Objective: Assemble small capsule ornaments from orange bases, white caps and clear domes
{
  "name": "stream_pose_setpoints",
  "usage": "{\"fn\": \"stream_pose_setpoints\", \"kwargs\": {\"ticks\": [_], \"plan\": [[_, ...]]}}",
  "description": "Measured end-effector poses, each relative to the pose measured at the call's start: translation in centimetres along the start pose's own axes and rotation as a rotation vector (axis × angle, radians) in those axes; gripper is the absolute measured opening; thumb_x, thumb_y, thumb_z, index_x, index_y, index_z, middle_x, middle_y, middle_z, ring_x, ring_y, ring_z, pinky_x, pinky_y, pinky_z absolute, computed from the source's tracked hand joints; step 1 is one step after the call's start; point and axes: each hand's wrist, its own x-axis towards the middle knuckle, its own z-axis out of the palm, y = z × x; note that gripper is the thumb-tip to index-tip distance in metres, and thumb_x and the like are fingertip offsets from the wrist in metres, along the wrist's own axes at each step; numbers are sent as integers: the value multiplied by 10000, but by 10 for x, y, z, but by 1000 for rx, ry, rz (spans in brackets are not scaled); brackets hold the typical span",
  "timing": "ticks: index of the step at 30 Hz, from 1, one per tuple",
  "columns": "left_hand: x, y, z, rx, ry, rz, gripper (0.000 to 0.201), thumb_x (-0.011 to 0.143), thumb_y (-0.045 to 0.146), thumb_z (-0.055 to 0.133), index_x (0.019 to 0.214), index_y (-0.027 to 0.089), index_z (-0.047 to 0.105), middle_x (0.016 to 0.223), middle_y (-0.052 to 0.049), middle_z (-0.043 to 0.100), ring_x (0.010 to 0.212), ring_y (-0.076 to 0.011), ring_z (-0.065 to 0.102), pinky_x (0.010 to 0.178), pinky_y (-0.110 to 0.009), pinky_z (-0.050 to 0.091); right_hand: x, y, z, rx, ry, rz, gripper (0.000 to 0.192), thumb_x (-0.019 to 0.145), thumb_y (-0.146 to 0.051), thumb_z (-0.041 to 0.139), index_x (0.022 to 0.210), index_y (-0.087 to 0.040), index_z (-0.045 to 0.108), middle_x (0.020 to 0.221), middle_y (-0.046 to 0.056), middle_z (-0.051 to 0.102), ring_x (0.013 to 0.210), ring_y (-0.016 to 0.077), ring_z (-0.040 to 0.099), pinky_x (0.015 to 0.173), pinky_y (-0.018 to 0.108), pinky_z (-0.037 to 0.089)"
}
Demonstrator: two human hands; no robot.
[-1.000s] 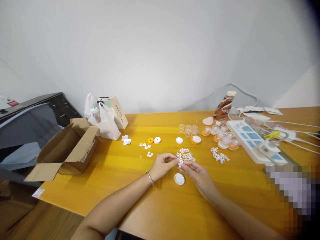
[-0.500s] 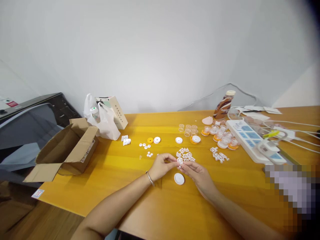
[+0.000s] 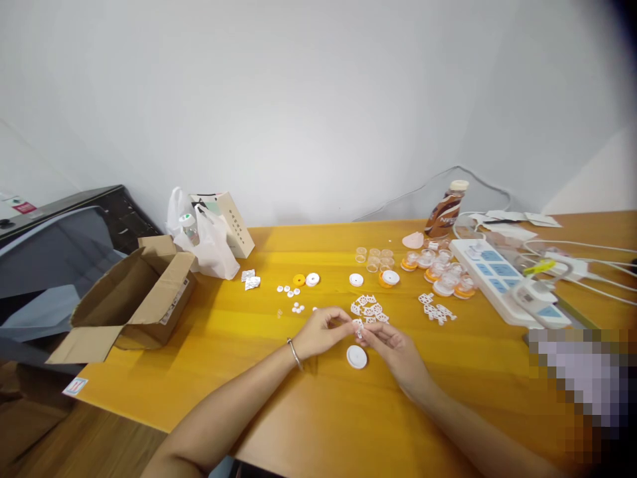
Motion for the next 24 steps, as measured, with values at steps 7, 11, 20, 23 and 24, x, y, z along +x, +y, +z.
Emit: {"fn": "stream_pose_setpoints", "kwargs": {"ticks": [7, 11, 20, 23, 24], "plan": [[0, 3, -3, 76, 0, 77, 306, 790, 388, 538, 669, 110, 588, 637, -3, 552, 598, -84, 460, 565, -189, 346, 0, 3, 0, -39, -53, -10, 212, 687, -393, 672, 729, -188, 642, 692, 13, 644, 668, 154, 587, 671, 281, 453], [0, 1, -3, 62, 5, 75, 269, 804, 352, 530, 695, 113, 589, 661, -9, 564, 624, -91, 484, 588, -194, 368, 2, 3, -1, 2, -55, -13, 195, 699, -378, 667, 737, -187, 653, 688, 13, 638, 663, 146, 570, 673, 278, 449], [0, 7, -8, -9, -107, 265, 208, 814, 224, 537, 991, 177, 636, 985, -86, 614, 929, -172, 562, 838, -292, 427, 3, -3, 0, 273, -115, 122, 206, 651, -369, 717, 766, -200, 690, 729, 23, 660, 671, 134, 578, 718, 286, 462], [1, 6, -7, 5, -20, 233, 184, 801, 256, 558, 916, 149, 654, 892, -79, 634, 844, -158, 577, 771, -265, 447, 2, -4, 1, 245, -103, 114, 232, 656, -395, 707, 779, -200, 685, 732, 30, 669, 701, 148, 596, 734, 299, 468], [1, 5, -7, 18, 18, 208, 185, 796, 269, 564, 897, 142, 655, 870, -76, 638, 817, -151, 577, 744, -252, 449, 2, -4, 2, 222, -90, 101, 243, 653, -401, 707, 791, -203, 681, 740, 30, 673, 705, 151, 600, 734, 302, 470]]}}
